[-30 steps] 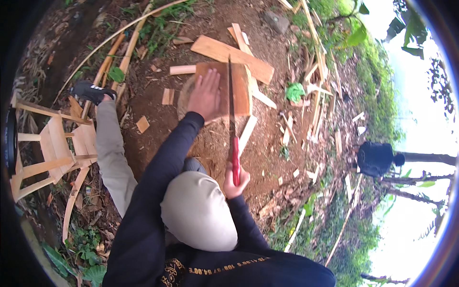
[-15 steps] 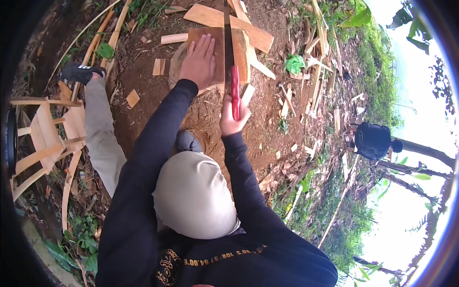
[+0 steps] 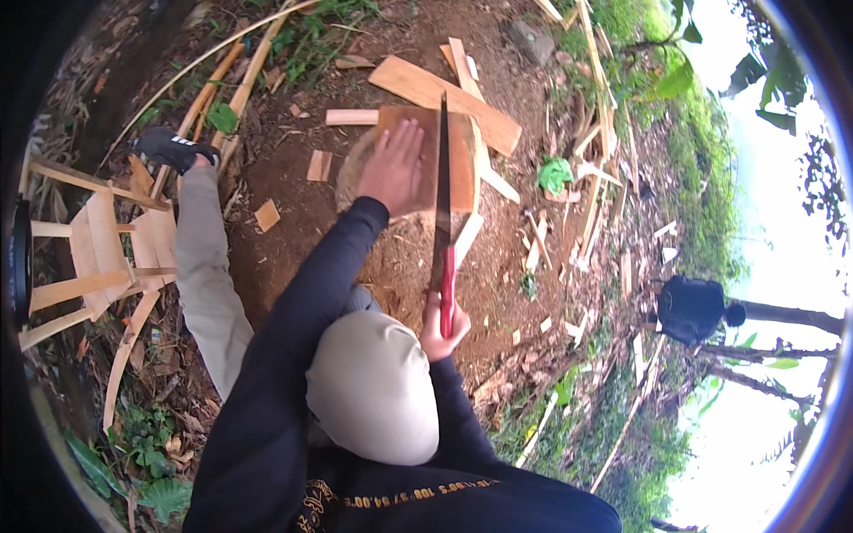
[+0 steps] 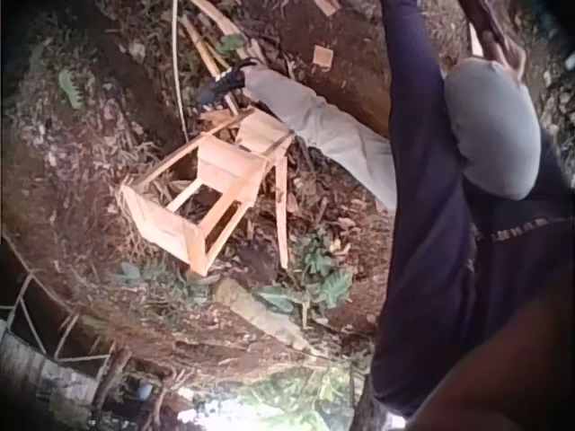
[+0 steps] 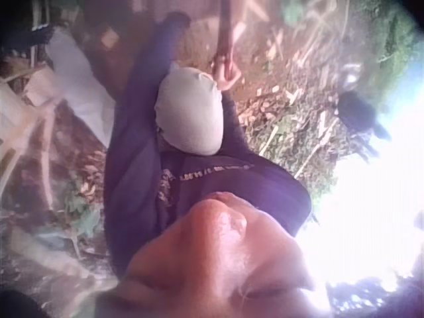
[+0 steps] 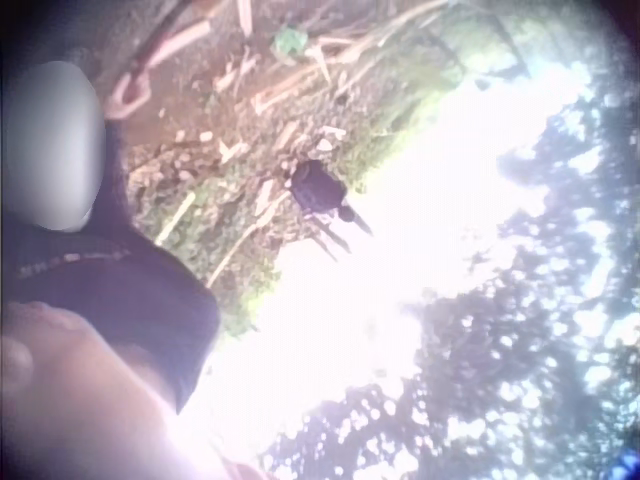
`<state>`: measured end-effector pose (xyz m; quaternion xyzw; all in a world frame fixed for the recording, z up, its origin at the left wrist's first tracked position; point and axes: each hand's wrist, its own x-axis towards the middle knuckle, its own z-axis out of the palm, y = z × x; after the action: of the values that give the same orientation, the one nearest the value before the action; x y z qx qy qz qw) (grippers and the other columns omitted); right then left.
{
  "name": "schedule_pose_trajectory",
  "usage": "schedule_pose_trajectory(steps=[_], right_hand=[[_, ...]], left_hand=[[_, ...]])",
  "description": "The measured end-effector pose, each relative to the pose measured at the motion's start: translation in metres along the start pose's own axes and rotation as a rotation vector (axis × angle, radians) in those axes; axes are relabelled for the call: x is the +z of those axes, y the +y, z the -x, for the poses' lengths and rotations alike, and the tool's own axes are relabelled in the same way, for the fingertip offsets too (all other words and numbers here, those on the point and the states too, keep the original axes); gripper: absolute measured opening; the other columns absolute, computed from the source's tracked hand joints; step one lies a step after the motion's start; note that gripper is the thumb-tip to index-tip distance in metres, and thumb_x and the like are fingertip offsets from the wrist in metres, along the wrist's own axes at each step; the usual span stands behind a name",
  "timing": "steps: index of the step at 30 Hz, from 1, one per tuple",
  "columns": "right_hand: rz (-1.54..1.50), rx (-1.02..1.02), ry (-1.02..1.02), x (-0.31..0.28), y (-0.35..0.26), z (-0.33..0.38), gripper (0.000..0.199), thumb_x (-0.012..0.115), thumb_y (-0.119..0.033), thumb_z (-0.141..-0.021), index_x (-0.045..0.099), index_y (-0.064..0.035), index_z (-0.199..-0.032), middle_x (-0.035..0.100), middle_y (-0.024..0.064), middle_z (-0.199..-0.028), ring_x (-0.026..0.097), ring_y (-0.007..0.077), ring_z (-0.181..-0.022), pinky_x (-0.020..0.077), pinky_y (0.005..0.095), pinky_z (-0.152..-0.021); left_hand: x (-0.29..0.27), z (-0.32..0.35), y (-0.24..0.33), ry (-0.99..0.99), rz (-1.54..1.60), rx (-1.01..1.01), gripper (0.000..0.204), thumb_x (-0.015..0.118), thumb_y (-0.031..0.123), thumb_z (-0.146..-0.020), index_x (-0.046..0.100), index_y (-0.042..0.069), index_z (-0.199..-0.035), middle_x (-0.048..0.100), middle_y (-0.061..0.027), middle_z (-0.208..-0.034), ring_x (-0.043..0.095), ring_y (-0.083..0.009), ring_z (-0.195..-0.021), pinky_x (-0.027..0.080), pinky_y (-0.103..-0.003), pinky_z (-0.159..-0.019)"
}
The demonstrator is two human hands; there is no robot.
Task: The person uses a red hand saw to cut a rectangular piece of wood placed on a tree stump. They hold the wood steady with their left hand while sawing with their right hand, creating smaller pieces of wood.
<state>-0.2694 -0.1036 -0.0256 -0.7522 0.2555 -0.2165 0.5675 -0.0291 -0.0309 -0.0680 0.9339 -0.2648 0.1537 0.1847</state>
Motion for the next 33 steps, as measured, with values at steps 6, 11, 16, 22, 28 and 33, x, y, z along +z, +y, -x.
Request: schedule_pose_trajectory(steps=[6, 11, 16, 22, 28, 33], right_hand=[[-0.137, -0.158, -0.016, 0.054, 0.022, -0.096, 0.021, 0.066, -0.013, -0.096, 0.055, -0.0097, -0.078, 0.049, -0.0054, -0.06, 0.045, 0.0038, -0.051, 0.0326, 0.0225, -0.046], [-0.147, -0.018, 0.0, 0.007, 0.0, -0.02, 0.021, 0.066, -0.018, -0.094, 0.072, 0.0019, -0.097, 0.065, 0.0044, -0.071, 0.054, 0.0059, -0.054, 0.0437, 0.0224, -0.05], [-0.296, 0.021, 0.034, 0.041, 0.026, -0.07, 0.011, 0.064, -0.01, -0.097, 0.061, -0.0051, -0.088, 0.055, -0.0016, -0.065, 0.049, 0.006, -0.056, 0.0392, 0.0239, -0.051], [-0.156, -0.164, 0.02, 0.022, 0.015, -0.043, 0.02, 0.064, -0.018, -0.095, 0.07, 0.0017, -0.095, 0.062, 0.0027, -0.066, 0.054, 0.0052, -0.055, 0.0404, 0.0231, -0.049], [-0.04, -0.178, 0.071, 0.03, 0.045, -0.051, 0.018, 0.062, -0.018, -0.097, 0.068, -0.0006, -0.098, 0.058, -0.0012, -0.065, 0.052, 0.0066, -0.055, 0.041, 0.0233, -0.05], [-0.164, -0.129, 0.025, 0.042, 0.01, -0.062, 0.017, 0.066, -0.015, -0.095, 0.067, 0.0002, -0.087, 0.053, -0.0037, -0.061, 0.048, 0.0048, -0.056, 0.0404, 0.023, -0.052]], left_hand=[[0.008, -0.015, -0.015, 0.072, 0.005, 0.003, 0.06, 0.041, 0.028, -0.097, 0.039, -0.004, -0.147, 0.036, -0.0181, -0.157, 0.028, -0.0286, -0.148, 0.018, -0.045, -0.123], [0.01, -0.02, -0.014, 0.041, -0.069, 0.005, 0.059, 0.038, 0.029, -0.099, 0.038, -0.004, -0.148, 0.036, -0.0175, -0.157, 0.027, -0.028, -0.149, 0.017, -0.045, -0.123], [0.011, -0.003, -0.01, 0.049, -0.017, -0.002, 0.058, 0.041, 0.026, -0.098, 0.039, -0.003, -0.147, 0.036, -0.0175, -0.156, 0.027, -0.0279, -0.149, 0.019, -0.045, -0.122], [0.003, -0.019, -0.011, 0.017, -0.087, -0.003, 0.057, 0.043, 0.025, -0.098, 0.038, -0.003, -0.148, 0.035, -0.0171, -0.157, 0.028, -0.0268, -0.149, 0.021, -0.045, -0.122], [0.009, -0.014, -0.021, 0.059, -0.007, -0.005, 0.056, 0.043, 0.023, -0.098, 0.04, -0.003, -0.147, 0.035, -0.0171, -0.157, 0.028, -0.0271, -0.149, 0.021, -0.045, -0.122], [-0.002, -0.018, -0.009, -0.046, -0.189, -0.008, 0.056, 0.04, 0.024, -0.099, 0.037, -0.002, -0.15, 0.034, -0.0162, -0.158, 0.026, -0.0262, -0.15, 0.019, -0.044, -0.122]])
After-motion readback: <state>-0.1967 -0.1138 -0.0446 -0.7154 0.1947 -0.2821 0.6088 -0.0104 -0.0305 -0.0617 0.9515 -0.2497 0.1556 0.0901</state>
